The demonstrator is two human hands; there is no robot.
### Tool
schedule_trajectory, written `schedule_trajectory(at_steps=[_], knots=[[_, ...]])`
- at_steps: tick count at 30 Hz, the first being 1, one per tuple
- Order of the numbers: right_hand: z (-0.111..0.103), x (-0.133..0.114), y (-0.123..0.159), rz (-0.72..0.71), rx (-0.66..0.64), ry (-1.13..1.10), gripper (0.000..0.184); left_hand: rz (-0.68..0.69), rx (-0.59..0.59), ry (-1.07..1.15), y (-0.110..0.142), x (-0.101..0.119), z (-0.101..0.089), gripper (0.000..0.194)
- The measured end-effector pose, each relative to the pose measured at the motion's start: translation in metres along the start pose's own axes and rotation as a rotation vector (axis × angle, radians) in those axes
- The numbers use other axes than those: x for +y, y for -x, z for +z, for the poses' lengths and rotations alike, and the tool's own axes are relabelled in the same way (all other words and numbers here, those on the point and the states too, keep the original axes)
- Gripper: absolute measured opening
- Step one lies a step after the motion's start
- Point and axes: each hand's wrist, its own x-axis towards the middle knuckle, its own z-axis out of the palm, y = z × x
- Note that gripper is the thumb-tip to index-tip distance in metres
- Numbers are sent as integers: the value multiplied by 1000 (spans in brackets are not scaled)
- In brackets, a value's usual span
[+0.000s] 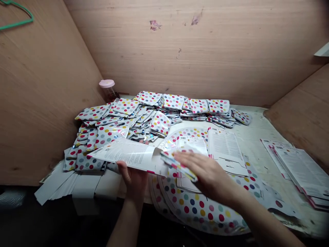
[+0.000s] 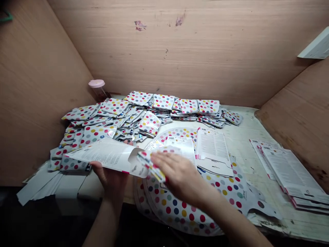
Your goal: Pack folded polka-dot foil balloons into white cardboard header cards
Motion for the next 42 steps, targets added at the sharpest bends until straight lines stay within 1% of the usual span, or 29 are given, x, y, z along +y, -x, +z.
schedule_trajectory(at_steps=[2,3,5,8,9,10,11,12,13,15,16,17,18,19,21,22,23,24,26,27,29,32,36,39,41,42], knots=[[-3,-22,14,4,-53,9,51,-34,-21,35,3,-6,4,80],[-2,-27,19,22,-63,21,52,-59,-30,48,5,-8,5,82],[-1,-30,25,63,-28,45,54,-87,-28,52,9,-11,8,83],[5,-18,29,166,109,126,56,-49,25,26,12,-10,9,80],[10,-10,30,227,147,177,56,-24,44,20,12,-9,9,79],[17,0,31,293,151,228,54,-2,60,16,12,-8,8,78],[26,11,32,350,105,256,52,9,69,14,12,-7,7,77],[35,24,34,386,13,254,49,13,72,14,12,-7,6,77],[45,37,36,396,-102,224,47,5,69,15,12,-7,5,76],[62,61,41,354,-301,120,46,-28,52,15,12,-7,2,73],[67,69,44,325,-345,73,46,-37,47,15,13,-8,0,72],[68,75,46,313,-335,51,45,-38,44,11,13,-9,-1,71],[67,76,48,310,-275,54,44,-32,46,6,13,-9,-1,71],[62,72,50,300,-184,70,43,-27,50,-1,13,-10,-2,71],[48,53,53,236,25,102,45,-18,60,-16,13,-11,-2,74],[39,39,54,185,103,105,46,-25,58,-21,14,-12,-2,76],[32,24,54,128,128,98,48,-40,49,-21,14,-13,-1,79],[25,8,54,75,110,92,48,-55,36,-16,16,-14,1,82],[18,-20,51,23,19,116,47,-94,-7,6,20,-17,5,87],[18,-31,48,23,-18,141,46,-122,-35,15,24,-19,7,91],[22,-45,42,71,-33,178,44,-171,-85,13,30,-22,14,100],[33,-54,34,147,-18,172,44,-212,-114,0,38,-24,21,108],[47,-62,31,188,5,241,41,-263,-120,1,39,-25,20,101],[58,-67,29,202,-2,302,38,-254,-125,-20,40,-30,16,95],[63,-70,26,215,-30,260,35,-251,-140,-38,43,-33,15,94],[62,-72,25,236,-32,200,34,-259,-148,-48,44,-34,15,94]])
